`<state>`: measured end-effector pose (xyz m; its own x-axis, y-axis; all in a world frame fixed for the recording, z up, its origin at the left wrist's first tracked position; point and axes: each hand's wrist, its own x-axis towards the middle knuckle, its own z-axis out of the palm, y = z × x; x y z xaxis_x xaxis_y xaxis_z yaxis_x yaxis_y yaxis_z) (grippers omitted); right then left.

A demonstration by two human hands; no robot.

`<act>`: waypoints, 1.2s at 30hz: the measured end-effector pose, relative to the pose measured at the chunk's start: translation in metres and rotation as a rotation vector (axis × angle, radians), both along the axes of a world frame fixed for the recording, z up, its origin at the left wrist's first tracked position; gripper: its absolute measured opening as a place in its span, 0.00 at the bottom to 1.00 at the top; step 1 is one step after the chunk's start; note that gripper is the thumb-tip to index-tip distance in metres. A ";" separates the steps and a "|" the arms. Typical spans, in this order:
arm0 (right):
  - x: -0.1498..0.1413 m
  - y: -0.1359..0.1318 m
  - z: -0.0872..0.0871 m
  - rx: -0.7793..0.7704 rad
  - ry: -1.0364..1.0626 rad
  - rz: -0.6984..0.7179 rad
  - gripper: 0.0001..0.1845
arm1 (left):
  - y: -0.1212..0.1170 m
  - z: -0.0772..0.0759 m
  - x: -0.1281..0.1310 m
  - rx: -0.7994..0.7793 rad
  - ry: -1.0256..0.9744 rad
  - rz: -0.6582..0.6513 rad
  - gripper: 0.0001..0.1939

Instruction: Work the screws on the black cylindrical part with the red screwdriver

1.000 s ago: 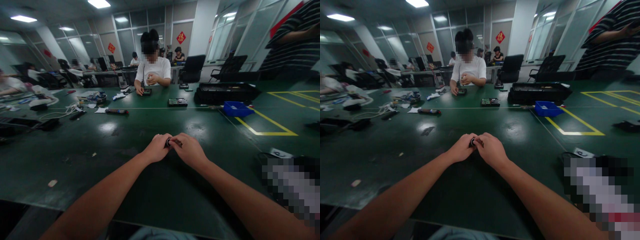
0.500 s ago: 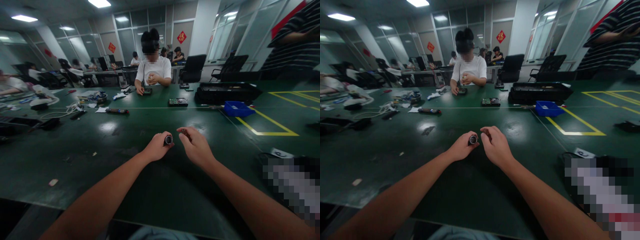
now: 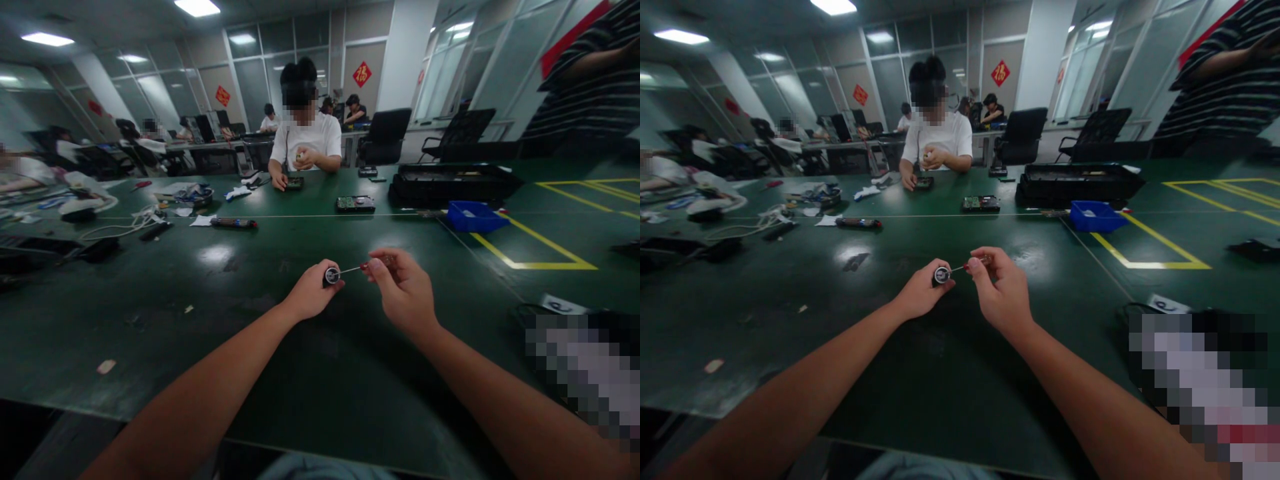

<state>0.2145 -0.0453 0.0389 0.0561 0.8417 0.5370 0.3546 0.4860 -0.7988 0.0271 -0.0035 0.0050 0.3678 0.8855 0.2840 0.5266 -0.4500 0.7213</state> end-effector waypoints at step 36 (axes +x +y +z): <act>-0.002 -0.007 0.010 0.107 -0.417 -0.226 0.20 | 0.000 -0.001 -0.003 0.043 0.027 -0.003 0.09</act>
